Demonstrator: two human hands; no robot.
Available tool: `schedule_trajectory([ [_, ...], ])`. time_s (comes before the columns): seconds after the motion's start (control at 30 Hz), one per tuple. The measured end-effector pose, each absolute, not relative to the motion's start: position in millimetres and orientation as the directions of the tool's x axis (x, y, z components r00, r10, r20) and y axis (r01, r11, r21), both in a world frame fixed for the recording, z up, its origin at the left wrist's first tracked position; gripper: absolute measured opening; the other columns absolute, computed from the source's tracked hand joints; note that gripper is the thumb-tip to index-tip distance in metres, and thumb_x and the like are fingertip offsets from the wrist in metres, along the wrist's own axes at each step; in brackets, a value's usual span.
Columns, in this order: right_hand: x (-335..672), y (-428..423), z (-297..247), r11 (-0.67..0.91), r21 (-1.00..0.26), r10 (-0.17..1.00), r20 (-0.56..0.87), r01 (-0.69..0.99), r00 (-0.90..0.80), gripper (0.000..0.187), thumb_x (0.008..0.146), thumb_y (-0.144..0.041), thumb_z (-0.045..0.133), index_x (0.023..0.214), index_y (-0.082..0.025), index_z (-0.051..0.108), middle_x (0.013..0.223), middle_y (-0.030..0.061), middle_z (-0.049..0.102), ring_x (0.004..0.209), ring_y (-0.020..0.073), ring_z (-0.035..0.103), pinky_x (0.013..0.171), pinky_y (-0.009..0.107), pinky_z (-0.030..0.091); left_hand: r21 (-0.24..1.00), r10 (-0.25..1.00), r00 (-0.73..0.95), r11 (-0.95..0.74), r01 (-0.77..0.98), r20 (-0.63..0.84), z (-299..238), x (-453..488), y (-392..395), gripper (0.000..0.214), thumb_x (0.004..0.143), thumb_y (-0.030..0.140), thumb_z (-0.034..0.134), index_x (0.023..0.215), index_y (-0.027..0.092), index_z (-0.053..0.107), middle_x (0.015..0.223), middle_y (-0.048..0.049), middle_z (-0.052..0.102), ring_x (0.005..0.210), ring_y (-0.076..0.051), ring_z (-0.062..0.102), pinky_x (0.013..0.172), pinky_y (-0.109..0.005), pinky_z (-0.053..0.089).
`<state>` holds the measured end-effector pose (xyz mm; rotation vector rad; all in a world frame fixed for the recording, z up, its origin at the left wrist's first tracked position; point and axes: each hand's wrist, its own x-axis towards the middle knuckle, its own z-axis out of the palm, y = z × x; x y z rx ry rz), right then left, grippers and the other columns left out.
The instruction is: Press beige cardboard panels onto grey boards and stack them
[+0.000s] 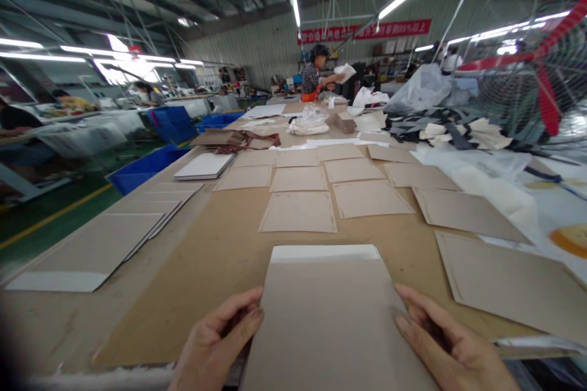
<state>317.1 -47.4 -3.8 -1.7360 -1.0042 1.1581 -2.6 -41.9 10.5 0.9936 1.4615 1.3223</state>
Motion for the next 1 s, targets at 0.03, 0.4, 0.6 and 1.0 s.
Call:
schedule_trajectory([
  [0.03,316.4,-42.0,-2.8,-0.378,-0.908,0.907,-0.324,0.181,0.269,0.073,0.057,-0.069,0.075,0.118,-0.03,0.07,0.095,0.0041,0.073,0.079,0.0271,0.07,0.058,0.027,0.058,0.995,0.962,-0.26,0.093,0.02,-0.085,9.4,-3.2,-39.4,0.034,0.063,0.043,0.08,0.091,0.022,0.079,0.077,-0.0025,0.067,0.071,-0.017,0.057,0.066,-0.023,0.046],
  [0.4,318.7,-17.4,-17.8,-0.361,-0.872,0.911,-0.255,0.33,0.324,0.069,0.066,-0.07,0.069,0.123,-0.031,0.066,0.106,-0.0002,0.072,0.095,0.0242,0.067,0.069,0.022,0.056,0.983,0.986,-0.159,0.074,0.166,-0.047,8.2,-6.1,-17.3,0.03,0.079,0.042,0.069,0.101,0.023,0.075,0.074,0.0021,0.052,0.067,-0.012,0.05,0.062,-0.021,0.04],
  [0.6,323.6,-10.2,-25.4,-0.37,-0.852,0.906,-0.241,0.371,0.348,0.071,0.059,-0.071,0.072,0.117,-0.029,0.07,0.094,0.0006,0.073,0.084,0.0227,0.068,0.06,0.019,0.055,0.978,0.987,-0.158,0.046,0.202,-0.014,-0.4,-6.0,-8.4,0.028,0.081,0.04,0.067,0.103,0.024,0.074,0.073,0.0028,0.05,0.066,-0.011,0.049,0.06,-0.02,0.039],
  [1.0,323.7,-16.2,-35.4,-0.282,-0.83,0.916,-0.083,0.481,0.394,0.061,0.067,-0.066,0.071,0.116,-0.03,0.07,0.097,0.0005,0.071,0.084,0.0202,0.066,0.066,0.017,0.055,0.963,0.988,-0.149,-0.007,0.269,0.049,-1.5,-7.8,-6.0,0.024,0.083,0.037,0.065,0.102,0.024,0.073,0.072,0.003,0.05,0.065,-0.01,0.05,0.058,-0.018,0.041],
])
